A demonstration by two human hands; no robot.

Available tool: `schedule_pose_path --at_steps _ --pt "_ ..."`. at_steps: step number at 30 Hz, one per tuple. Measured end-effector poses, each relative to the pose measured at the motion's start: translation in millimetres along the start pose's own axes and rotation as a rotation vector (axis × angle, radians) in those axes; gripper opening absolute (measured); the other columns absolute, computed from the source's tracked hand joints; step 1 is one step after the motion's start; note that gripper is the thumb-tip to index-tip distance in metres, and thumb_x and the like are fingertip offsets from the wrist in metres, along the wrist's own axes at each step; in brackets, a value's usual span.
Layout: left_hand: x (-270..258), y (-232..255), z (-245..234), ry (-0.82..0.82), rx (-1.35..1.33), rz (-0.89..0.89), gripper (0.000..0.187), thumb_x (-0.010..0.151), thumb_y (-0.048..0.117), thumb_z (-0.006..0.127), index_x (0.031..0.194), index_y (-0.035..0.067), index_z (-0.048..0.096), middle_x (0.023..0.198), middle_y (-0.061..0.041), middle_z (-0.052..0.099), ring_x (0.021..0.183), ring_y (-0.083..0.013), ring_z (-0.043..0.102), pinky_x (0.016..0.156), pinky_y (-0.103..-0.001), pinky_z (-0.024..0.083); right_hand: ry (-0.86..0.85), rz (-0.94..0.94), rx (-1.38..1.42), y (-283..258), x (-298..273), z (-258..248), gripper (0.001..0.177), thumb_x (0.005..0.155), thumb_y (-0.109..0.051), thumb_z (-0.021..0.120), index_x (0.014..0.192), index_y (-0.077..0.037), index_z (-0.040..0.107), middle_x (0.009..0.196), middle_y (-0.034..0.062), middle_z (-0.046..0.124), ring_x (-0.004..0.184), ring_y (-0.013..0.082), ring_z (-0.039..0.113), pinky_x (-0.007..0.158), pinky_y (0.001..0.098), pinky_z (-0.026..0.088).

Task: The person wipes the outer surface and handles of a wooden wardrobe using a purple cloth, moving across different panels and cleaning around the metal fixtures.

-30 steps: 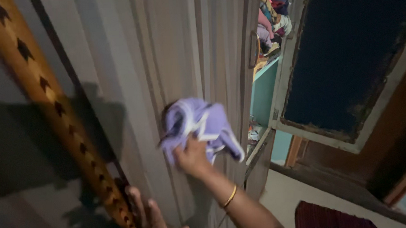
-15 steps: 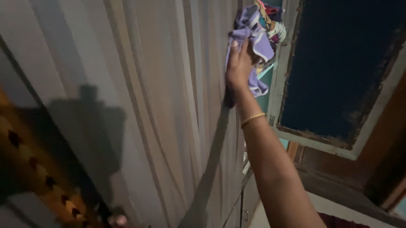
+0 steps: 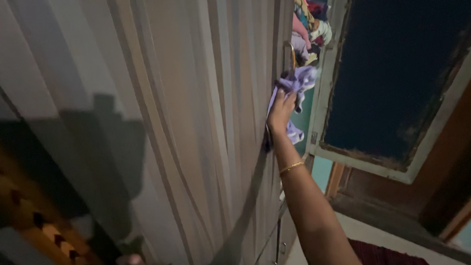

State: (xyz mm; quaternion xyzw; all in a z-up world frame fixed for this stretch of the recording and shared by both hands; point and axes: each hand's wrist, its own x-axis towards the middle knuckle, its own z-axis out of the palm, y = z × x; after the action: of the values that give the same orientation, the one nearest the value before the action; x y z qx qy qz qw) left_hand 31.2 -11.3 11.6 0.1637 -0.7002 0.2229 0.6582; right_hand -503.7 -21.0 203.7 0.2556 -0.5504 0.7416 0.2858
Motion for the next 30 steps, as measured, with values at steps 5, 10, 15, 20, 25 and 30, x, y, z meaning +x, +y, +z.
schedule_pose_path --at_steps 5,10,15,20,25,30 --pt "1 1 -7 0.003 -0.012 0.021 0.029 0.118 0.036 0.037 0.137 0.017 0.049 0.155 -0.024 0.043 0.15 -0.0381 0.035 0.127 -0.062 0.028 -0.073 0.214 -0.043 59 -44 -19 0.073 0.106 -0.053 0.042 0.142 0.01 0.049 0.138 0.033 0.058 0.133 0.0465 0.053 0.114 0.0463 0.037" --pt "34 30 -25 0.005 -0.098 0.014 0.028 0.119 0.034 0.036 0.135 0.015 0.049 0.155 -0.024 0.043 0.151 -0.0377 0.034 0.128 -0.061 0.027 -0.048 0.238 -0.011 69 -82 -30 0.078 0.105 -0.054 0.043 0.146 0.012 0.04 0.146 0.0348 0.049 0.137 0.0459 0.046 0.114 0.046 0.033" --pt "84 71 -35 0.036 -0.295 -0.119 0.054 0.114 0.051 0.023 0.147 0.013 0.045 0.165 -0.022 0.033 0.16 -0.0362 0.021 0.132 -0.061 0.018 -0.144 0.04 0.063 -24 -105 -36 0.07 0.106 -0.052 0.042 0.141 0.009 0.048 0.14 0.0316 0.055 0.134 0.0432 0.051 0.115 0.0464 0.035" --pt "97 83 -58 -0.063 -0.405 -0.256 0.074 0.108 0.067 0.016 0.157 0.015 0.038 0.17 -0.022 0.024 0.164 -0.0401 0.014 0.135 -0.064 0.015 -0.211 -0.117 0.136 -151 -129 -43 0.068 0.104 -0.054 0.042 0.137 0.005 0.053 0.131 0.0279 0.062 0.127 0.043 0.056 0.11 0.0467 0.038" --pt "115 87 -70 -0.057 -0.449 -0.22 0.085 0.103 0.074 0.018 0.158 0.012 0.035 0.169 -0.024 0.023 0.161 -0.0423 0.016 0.134 -0.063 0.015 -0.368 -0.139 0.074 -216 -180 -46 0.066 0.098 -0.056 0.036 0.125 -0.001 0.062 0.115 0.0232 0.065 0.115 0.0392 0.062 0.105 0.0463 0.043" --pt "126 76 -72 -0.009 -0.489 -0.089 0.09 0.103 0.075 0.018 0.16 0.007 0.033 0.169 -0.026 0.023 0.161 -0.0438 0.017 0.133 -0.063 0.018 -0.559 -0.485 0.014 -264 -282 -74 0.059 0.101 -0.047 0.044 0.138 -0.005 0.061 0.154 0.0249 0.05 0.148 0.0482 0.04 0.125 0.0605 0.023"
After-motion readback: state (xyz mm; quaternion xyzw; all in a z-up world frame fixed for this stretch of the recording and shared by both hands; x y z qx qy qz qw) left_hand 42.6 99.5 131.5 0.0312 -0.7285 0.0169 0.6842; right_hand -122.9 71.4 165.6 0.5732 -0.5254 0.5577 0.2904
